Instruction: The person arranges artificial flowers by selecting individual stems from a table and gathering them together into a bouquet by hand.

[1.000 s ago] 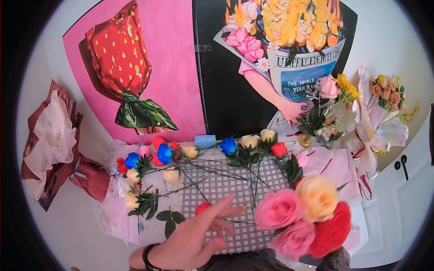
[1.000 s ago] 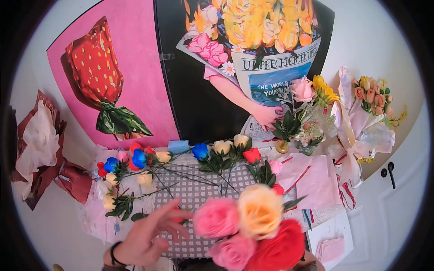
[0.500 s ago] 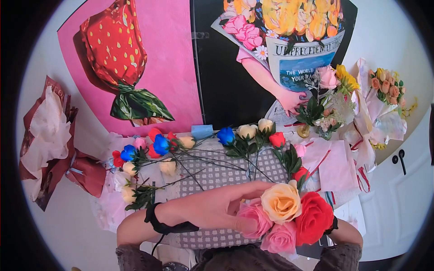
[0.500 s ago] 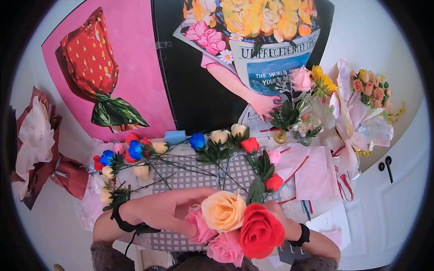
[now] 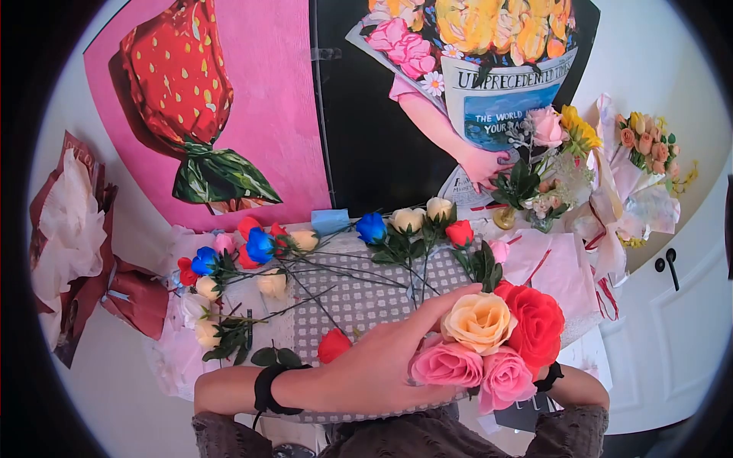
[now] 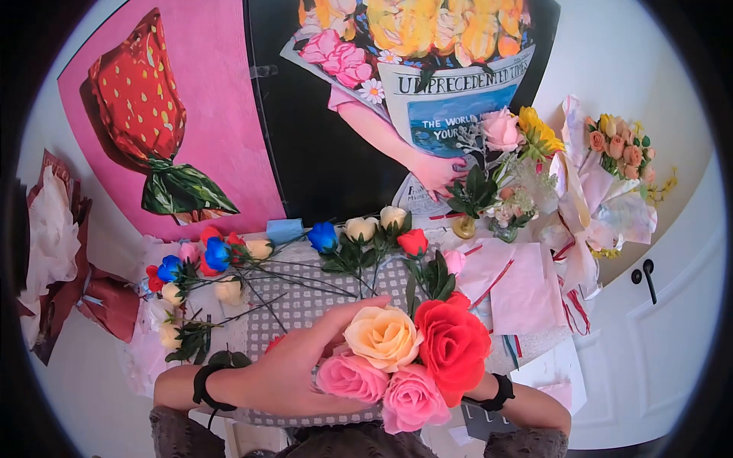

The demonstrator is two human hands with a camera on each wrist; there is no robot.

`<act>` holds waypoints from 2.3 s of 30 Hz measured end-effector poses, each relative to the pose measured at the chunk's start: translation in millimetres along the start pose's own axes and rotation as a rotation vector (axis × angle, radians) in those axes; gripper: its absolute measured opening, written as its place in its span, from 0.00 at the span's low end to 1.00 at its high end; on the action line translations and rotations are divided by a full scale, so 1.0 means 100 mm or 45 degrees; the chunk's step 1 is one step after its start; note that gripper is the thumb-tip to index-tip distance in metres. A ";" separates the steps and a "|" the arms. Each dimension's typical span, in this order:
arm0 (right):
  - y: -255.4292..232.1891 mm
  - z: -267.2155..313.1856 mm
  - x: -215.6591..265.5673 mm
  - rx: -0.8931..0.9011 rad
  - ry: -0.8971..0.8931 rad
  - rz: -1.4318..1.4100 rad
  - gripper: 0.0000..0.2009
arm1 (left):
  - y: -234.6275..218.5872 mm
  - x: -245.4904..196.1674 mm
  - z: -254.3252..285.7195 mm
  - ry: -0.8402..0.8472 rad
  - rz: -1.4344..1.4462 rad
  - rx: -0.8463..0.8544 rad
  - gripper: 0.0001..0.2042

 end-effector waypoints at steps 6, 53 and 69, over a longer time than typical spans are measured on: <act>0.03 -0.02 -0.03 0.124 -0.147 0.320 0.29 | 0.11 0.05 -0.02 -0.065 0.068 0.158 0.50; -0.43 0.36 -0.71 -0.306 -0.021 -0.161 0.18 | -1.36 1.14 -0.51 -0.181 -0.177 -0.613 0.14; -0.52 0.25 -0.56 -0.433 -0.051 -0.142 0.16 | -1.35 0.73 -0.07 -0.149 -0.163 -0.783 0.21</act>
Point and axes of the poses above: each hand's wrist, its own z-axis away from the middle knuckle, its own y-axis out of the palm, x = y × z, the point moved 8 cm from there along -z, towards the middle knuckle, and after that the axes turned 13 degrees about x, right-handed, at the moved point
